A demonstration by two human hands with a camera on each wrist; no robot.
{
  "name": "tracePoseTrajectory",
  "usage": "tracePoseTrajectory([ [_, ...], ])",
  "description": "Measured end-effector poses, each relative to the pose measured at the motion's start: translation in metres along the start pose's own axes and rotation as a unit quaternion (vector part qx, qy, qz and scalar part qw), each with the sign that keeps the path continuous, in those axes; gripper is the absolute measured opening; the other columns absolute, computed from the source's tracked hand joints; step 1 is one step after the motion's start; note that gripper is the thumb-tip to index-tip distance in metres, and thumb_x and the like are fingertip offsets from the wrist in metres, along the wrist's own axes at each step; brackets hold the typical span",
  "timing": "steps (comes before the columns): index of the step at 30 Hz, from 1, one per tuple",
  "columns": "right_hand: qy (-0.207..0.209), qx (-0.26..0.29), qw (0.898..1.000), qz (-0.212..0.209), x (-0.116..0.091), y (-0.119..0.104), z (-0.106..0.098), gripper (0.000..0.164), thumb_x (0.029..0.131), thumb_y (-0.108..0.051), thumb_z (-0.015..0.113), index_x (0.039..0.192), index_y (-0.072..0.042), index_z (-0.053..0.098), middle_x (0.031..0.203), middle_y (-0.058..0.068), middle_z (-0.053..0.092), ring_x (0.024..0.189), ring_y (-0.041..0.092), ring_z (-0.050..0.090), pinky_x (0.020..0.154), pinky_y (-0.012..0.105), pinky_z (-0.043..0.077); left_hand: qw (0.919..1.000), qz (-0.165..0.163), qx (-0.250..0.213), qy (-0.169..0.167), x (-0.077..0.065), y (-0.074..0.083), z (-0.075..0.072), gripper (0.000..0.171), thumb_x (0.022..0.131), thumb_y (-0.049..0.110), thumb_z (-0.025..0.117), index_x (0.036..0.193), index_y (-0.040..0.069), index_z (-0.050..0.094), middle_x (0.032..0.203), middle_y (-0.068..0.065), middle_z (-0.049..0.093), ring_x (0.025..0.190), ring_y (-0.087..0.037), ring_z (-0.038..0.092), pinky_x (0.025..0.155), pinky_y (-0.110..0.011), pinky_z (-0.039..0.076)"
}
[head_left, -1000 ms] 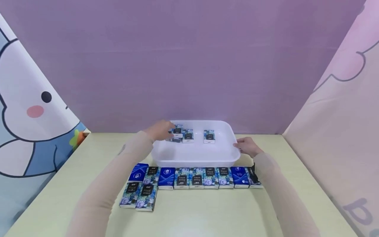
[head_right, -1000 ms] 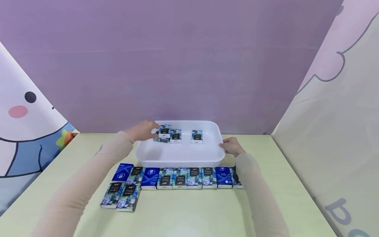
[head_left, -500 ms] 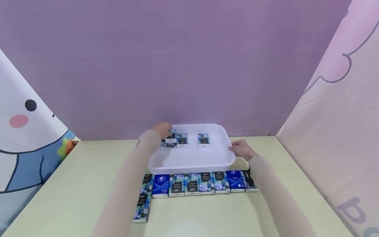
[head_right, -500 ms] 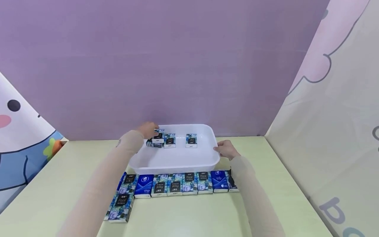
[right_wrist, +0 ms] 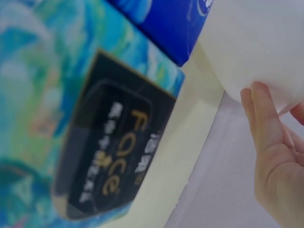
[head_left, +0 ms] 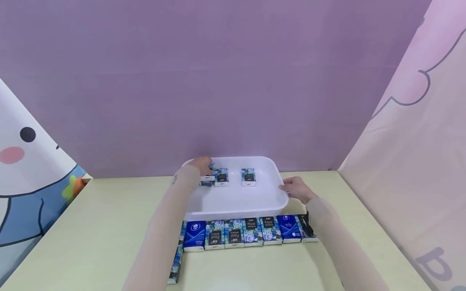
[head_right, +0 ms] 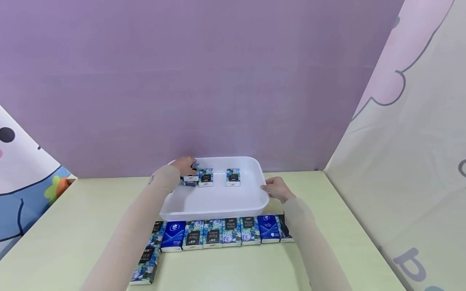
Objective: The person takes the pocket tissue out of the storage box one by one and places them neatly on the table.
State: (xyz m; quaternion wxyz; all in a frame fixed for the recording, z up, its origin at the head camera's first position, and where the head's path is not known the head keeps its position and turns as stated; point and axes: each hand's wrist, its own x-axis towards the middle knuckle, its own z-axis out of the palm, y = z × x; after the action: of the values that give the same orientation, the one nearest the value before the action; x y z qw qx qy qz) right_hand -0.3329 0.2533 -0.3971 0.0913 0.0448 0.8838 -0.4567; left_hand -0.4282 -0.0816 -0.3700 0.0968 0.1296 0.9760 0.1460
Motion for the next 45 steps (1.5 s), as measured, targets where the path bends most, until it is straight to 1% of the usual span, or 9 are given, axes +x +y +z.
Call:
tracePoseTrajectory([
  [7,0.006,-0.004,1.0,0.0,0.001,-0.002,-0.004,0.04,0.093,-0.018,0.053,0.127,0.001,0.049,0.123,0.019,0.055,0.108,0.032,0.057,0.095,0.049,0.046,0.998,-0.034,-0.044,-0.03,-0.002,0.003,-0.003,0.059,0.084,0.023,0.066,0.136,0.008,0.042,0.137,-0.011,0.047,0.126,-0.029,0.042,0.107,-0.046,0.034],
  [12,0.001,0.005,1.0,-0.004,0.002,-0.002,-0.002,0.04,0.093,-0.017,0.052,0.128,0.002,0.049,0.124,0.02,0.055,0.108,0.031,0.057,0.095,0.048,0.046,0.9969,-0.048,-0.044,-0.043,-0.005,0.0,-0.001,0.069,0.08,0.024,0.07,0.139,0.01,0.037,0.141,-0.008,0.042,0.129,-0.028,0.039,0.108,-0.046,0.033],
  [16,-0.002,0.005,1.0,-0.003,0.001,-0.003,0.001,0.04,0.093,-0.018,0.053,0.128,0.001,0.049,0.124,0.019,0.056,0.108,0.03,0.058,0.096,0.048,0.045,0.9966,-0.063,-0.034,-0.04,-0.005,-0.008,0.009,0.064,0.076,0.025,0.074,0.132,0.012,0.047,0.128,-0.005,0.053,0.114,-0.025,0.05,0.101,-0.045,0.041],
  [19,-0.007,0.005,1.0,-0.003,-0.001,-0.005,0.002,0.041,0.093,-0.019,0.053,0.128,0.001,0.049,0.124,0.019,0.055,0.109,0.031,0.057,0.096,0.047,0.045,0.9941,-0.086,-0.039,-0.054,-0.005,-0.014,0.016,0.062,0.074,0.029,0.076,0.128,0.015,0.05,0.122,-0.002,0.056,0.107,-0.023,0.051,0.098,-0.046,0.042],
  [25,-0.004,0.002,1.0,-0.002,-0.004,-0.009,-0.002,0.04,0.093,-0.019,0.053,0.128,0.001,0.049,0.124,0.018,0.055,0.109,0.031,0.057,0.096,0.046,0.046,0.9918,-0.105,-0.048,-0.055,-0.005,-0.014,0.017,0.063,0.073,0.037,0.074,0.128,0.017,0.051,0.124,-0.003,0.054,0.113,-0.026,0.048,0.104,-0.053,0.034],
  [28,-0.005,0.002,1.0,-0.005,-0.005,-0.01,-0.004,0.041,0.093,-0.019,0.052,0.128,0.002,0.048,0.125,0.02,0.054,0.11,0.032,0.057,0.096,0.046,0.046,0.9918,-0.105,-0.045,-0.057,-0.009,-0.011,0.015,0.07,0.074,0.043,0.072,0.133,0.017,0.046,0.131,-0.004,0.05,0.12,-0.028,0.044,0.106,-0.055,0.03],
  [36,-0.01,0.004,1.0,0.002,-0.007,-0.01,-0.003,0.043,0.093,-0.021,0.053,0.13,0.001,0.046,0.127,0.019,0.053,0.111,0.032,0.056,0.096,0.047,0.045,0.985,-0.143,-0.051,-0.081,-0.014,-0.009,0.014,0.086,0.072,0.057,0.066,0.143,0.024,0.031,0.146,-0.003,0.034,0.133,-0.03,0.031,0.108,-0.058,0.023],
  [41,-0.013,0.004,1.0,0.001,-0.006,-0.009,-0.003,0.043,0.093,-0.02,0.052,0.13,0.001,0.046,0.126,0.02,0.053,0.11,0.032,0.056,0.096,0.047,0.046,0.9838,-0.144,-0.05,-0.094,-0.017,-0.008,0.013,0.086,0.074,0.06,0.062,0.145,0.027,0.026,0.151,-0.002,0.026,0.137,-0.03,0.024,0.11,-0.058,0.02],
  [45,-0.01,0.006,1.0,0.004,-0.007,-0.009,-0.003,0.042,0.093,-0.019,0.052,0.129,0.001,0.047,0.126,0.019,0.053,0.11,0.031,0.056,0.096,0.046,0.046,0.9819,-0.148,-0.066,-0.098,-0.028,0.0,0.009,0.082,0.077,0.057,0.06,0.145,0.027,0.024,0.151,-0.002,0.024,0.137,-0.03,0.023,0.11,-0.058,0.019],
])
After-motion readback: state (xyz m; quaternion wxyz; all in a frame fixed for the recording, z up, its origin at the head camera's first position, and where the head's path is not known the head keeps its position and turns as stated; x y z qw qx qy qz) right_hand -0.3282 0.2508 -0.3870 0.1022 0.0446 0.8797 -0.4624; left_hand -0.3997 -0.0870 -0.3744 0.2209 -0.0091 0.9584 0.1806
